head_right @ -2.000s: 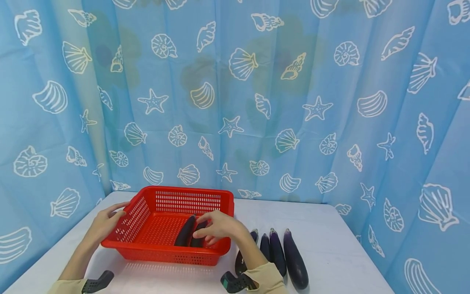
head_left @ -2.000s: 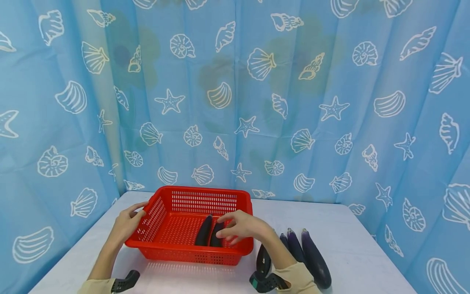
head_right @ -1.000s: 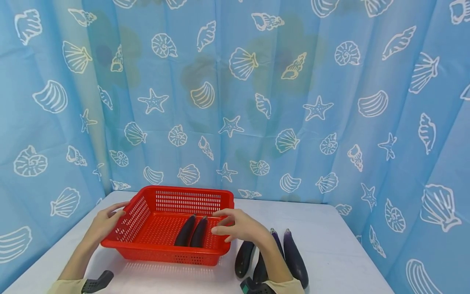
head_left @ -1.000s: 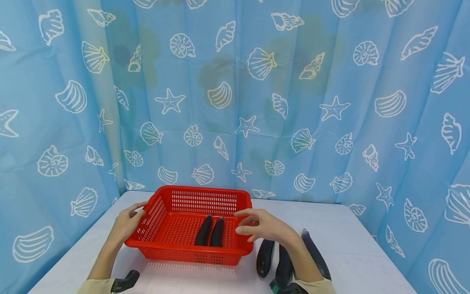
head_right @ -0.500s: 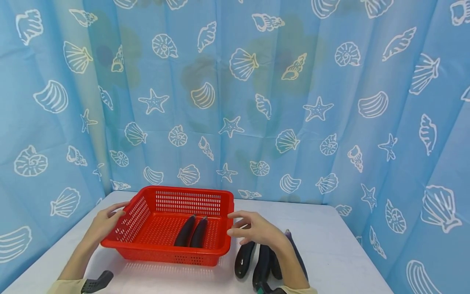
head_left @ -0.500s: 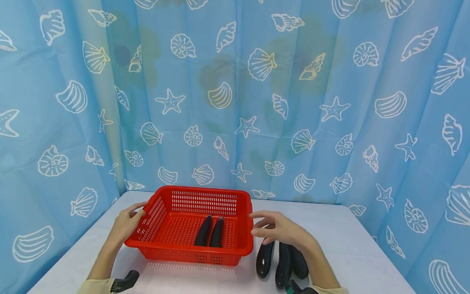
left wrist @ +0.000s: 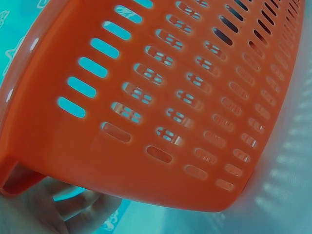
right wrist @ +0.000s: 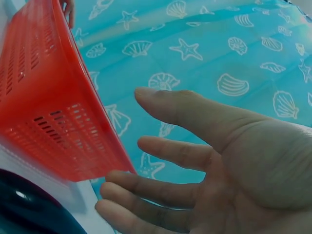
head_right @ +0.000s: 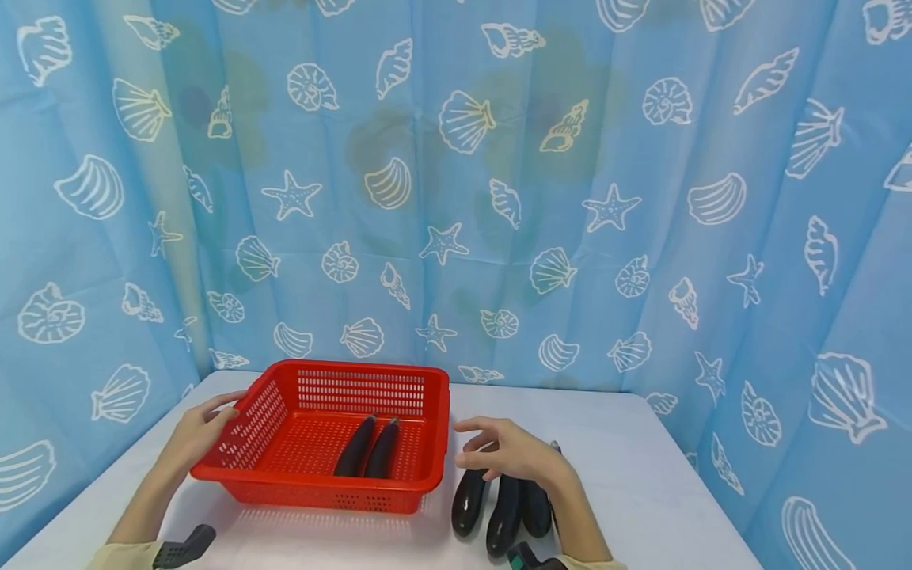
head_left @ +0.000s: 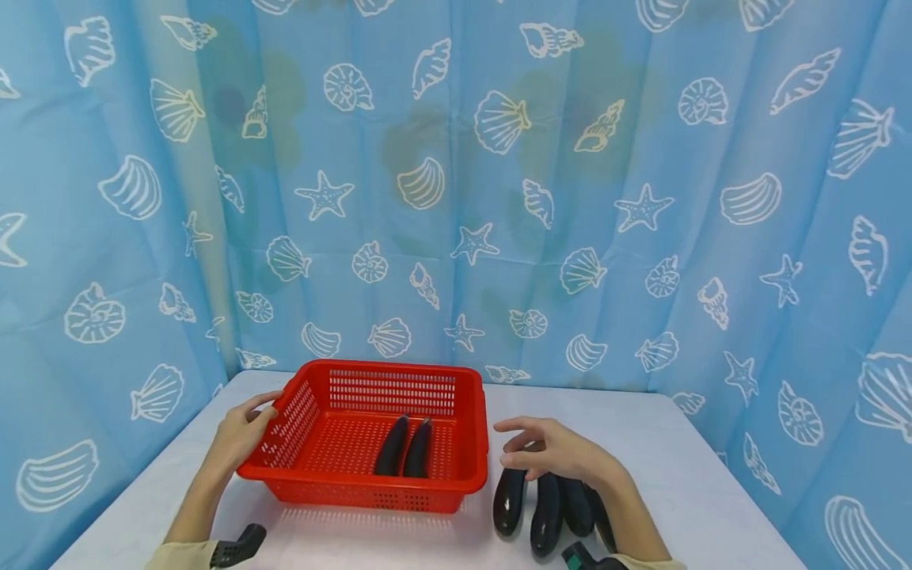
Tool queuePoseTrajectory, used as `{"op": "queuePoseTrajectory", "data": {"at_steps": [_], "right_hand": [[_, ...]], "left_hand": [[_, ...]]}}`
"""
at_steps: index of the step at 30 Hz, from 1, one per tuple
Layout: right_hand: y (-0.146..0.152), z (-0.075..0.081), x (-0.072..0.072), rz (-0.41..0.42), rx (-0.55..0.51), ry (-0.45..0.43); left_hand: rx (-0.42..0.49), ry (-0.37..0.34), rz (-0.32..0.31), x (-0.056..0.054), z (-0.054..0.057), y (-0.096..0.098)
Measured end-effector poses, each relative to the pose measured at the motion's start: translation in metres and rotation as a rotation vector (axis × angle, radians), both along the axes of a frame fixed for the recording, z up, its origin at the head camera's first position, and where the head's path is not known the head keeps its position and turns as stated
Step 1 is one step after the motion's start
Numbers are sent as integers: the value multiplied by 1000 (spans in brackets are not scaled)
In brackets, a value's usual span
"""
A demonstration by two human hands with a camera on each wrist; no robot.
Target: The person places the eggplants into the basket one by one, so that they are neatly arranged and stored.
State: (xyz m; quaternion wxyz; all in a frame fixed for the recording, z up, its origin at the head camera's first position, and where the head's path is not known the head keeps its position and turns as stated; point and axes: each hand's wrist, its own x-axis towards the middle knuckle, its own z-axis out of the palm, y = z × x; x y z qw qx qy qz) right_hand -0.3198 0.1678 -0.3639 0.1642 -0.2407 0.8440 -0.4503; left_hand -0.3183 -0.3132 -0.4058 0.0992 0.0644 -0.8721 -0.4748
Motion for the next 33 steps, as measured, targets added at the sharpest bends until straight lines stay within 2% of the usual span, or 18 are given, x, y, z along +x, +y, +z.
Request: {"op": "queuePoseTrajectory", "data": {"at_steps": [7,14,17,25,33], "right_hand": [[13,-2,-4,19,56,-6],[25,-3,-4,-29,103,-20],[31,-3,-4,-20,113,-14],[52,-3,-1,4,161,72],[74,-6,-2,-76,266,107]], "left_hand": [[9,5,2,0,0,0],[-1,12,7,-2,1,-1],[4,7,6,-2,1,-1],[1,13,8,-2,1,-1],[3,17,13,-2,-3,-1]]}}
